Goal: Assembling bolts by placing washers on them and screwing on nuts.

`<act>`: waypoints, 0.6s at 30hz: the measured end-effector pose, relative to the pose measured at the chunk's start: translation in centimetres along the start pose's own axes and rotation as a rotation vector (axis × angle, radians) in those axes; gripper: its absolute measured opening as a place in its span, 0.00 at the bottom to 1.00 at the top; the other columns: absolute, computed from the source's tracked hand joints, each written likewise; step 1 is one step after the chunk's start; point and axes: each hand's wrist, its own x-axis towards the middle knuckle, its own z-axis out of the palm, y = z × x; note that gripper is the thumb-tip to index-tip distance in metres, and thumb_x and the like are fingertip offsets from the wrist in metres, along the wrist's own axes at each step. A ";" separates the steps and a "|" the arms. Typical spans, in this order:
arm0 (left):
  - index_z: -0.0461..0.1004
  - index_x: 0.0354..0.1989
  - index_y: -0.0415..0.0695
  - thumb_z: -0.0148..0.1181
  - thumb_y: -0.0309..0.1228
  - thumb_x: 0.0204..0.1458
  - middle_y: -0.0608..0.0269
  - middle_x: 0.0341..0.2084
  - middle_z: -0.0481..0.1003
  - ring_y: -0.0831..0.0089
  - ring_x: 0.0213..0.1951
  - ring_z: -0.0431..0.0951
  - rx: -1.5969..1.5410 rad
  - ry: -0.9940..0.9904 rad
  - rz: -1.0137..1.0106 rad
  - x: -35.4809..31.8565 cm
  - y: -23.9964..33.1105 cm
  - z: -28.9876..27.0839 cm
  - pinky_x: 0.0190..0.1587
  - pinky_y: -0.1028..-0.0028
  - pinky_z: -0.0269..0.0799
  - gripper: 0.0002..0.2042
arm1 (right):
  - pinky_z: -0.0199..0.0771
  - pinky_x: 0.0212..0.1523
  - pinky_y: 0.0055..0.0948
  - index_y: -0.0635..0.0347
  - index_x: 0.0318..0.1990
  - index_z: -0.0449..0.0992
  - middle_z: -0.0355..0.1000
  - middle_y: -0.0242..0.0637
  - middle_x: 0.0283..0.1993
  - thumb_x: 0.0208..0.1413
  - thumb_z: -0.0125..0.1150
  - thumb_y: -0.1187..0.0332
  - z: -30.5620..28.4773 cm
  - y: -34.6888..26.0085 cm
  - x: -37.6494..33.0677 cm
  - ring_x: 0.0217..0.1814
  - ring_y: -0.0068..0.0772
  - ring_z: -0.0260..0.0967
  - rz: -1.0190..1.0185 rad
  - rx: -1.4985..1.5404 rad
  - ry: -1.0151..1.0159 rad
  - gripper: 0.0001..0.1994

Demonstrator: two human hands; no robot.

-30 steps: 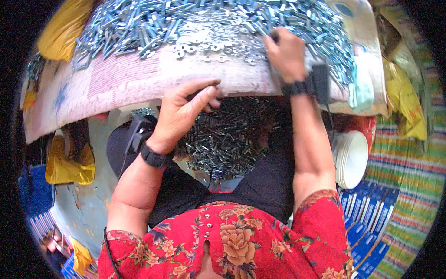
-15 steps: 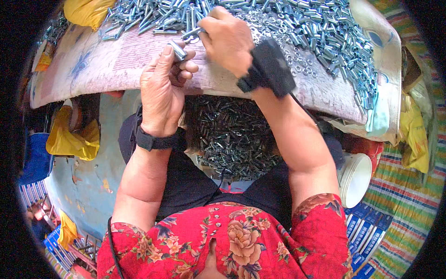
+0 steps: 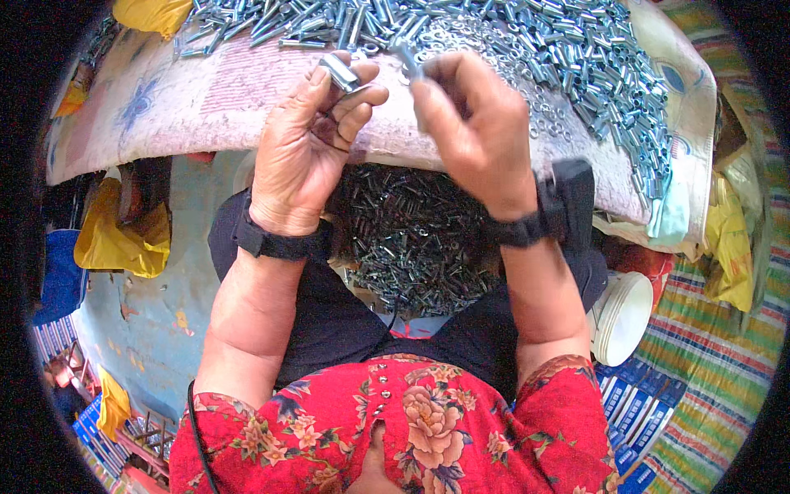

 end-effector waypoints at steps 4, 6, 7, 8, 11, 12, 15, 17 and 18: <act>0.69 0.42 0.36 0.50 0.31 0.53 0.50 0.37 0.74 0.68 0.36 0.77 0.124 -0.002 -0.027 -0.4 -1.3 0.5 0.37 0.77 0.76 0.12 | 0.58 0.19 0.17 0.64 0.32 0.70 0.64 0.30 0.18 0.48 0.56 0.77 -0.3 -0.7 -3.1 0.19 0.13 0.57 -0.100 -0.146 -0.045 0.04; 0.69 0.41 0.37 0.51 0.31 0.53 0.53 0.36 0.74 0.70 0.37 0.76 0.139 -0.020 -0.035 -0.8 -2.5 0.6 0.38 0.77 0.75 0.11 | 0.58 0.19 0.18 0.62 0.32 0.70 0.64 0.32 0.18 0.47 0.56 0.77 -0.6 -0.6 -3.9 0.18 0.14 0.57 -0.029 -0.144 -0.070 0.04; 0.69 0.41 0.37 0.51 0.31 0.53 0.53 0.36 0.74 0.70 0.37 0.76 0.145 -0.017 -0.058 -1.0 -2.9 0.6 0.38 0.77 0.75 0.11 | 0.58 0.18 0.19 0.62 0.32 0.70 0.64 0.33 0.17 0.47 0.56 0.77 -0.9 -0.2 -4.3 0.17 0.16 0.57 -0.100 -0.206 -0.057 0.04; 0.69 0.40 0.37 0.51 0.31 0.53 0.53 0.36 0.74 0.70 0.37 0.76 0.151 -0.014 -0.080 -1.1 -3.3 0.6 0.39 0.77 0.75 0.11 | 0.57 0.18 0.19 0.62 0.32 0.70 0.64 0.33 0.16 0.46 0.56 0.77 -1.2 0.0 -4.6 0.16 0.17 0.57 -0.171 -0.267 -0.045 0.04; 0.69 0.40 0.37 0.51 0.31 0.53 0.53 0.36 0.74 0.69 0.37 0.76 0.069 0.006 -0.120 -1.5 -4.2 0.7 0.39 0.75 0.75 0.11 | 0.58 0.17 0.21 0.63 0.31 0.71 0.64 0.36 0.17 0.46 0.56 0.78 -1.9 0.1 -5.6 0.15 0.20 0.58 -0.037 -0.264 -0.039 0.04; 0.69 0.40 0.36 0.51 0.31 0.53 0.52 0.35 0.74 0.69 0.37 0.76 0.028 0.030 -0.141 -1.5 -4.5 0.7 0.39 0.74 0.75 0.11 | 0.58 0.17 0.22 0.63 0.31 0.71 0.64 0.36 0.17 0.45 0.57 0.78 -2.1 0.2 -5.8 0.15 0.20 0.58 0.015 -0.282 -0.036 0.04; 0.69 0.39 0.36 0.52 0.31 0.53 0.52 0.35 0.74 0.67 0.39 0.75 -0.009 0.046 -0.140 -1.7 -4.9 0.2 0.41 0.73 0.74 0.11 | 0.60 0.17 0.23 0.63 0.30 0.71 0.64 0.38 0.17 0.45 0.57 0.78 -1.8 -0.1 -5.9 0.15 0.21 0.60 -0.060 -0.252 -0.016 0.04; 0.69 0.39 0.37 0.51 0.30 0.53 0.53 0.35 0.74 0.67 0.39 0.75 0.012 0.046 -0.153 -1.7 -4.6 0.1 0.42 0.73 0.73 0.10 | 0.60 0.17 0.23 0.62 0.30 0.71 0.64 0.38 0.18 0.45 0.57 0.78 -1.5 0.1 -6.0 0.15 0.22 0.61 -0.106 -0.278 -0.010 0.04; 0.69 0.39 0.37 0.51 0.29 0.53 0.54 0.34 0.74 0.67 0.40 0.75 0.030 0.047 -0.163 -1.6 -4.5 0.1 0.42 0.72 0.73 0.09 | 0.60 0.17 0.23 0.62 0.30 0.72 0.65 0.39 0.18 0.44 0.57 0.77 -1.4 0.2 -6.0 0.16 0.23 0.63 -0.154 -0.304 -0.007 0.04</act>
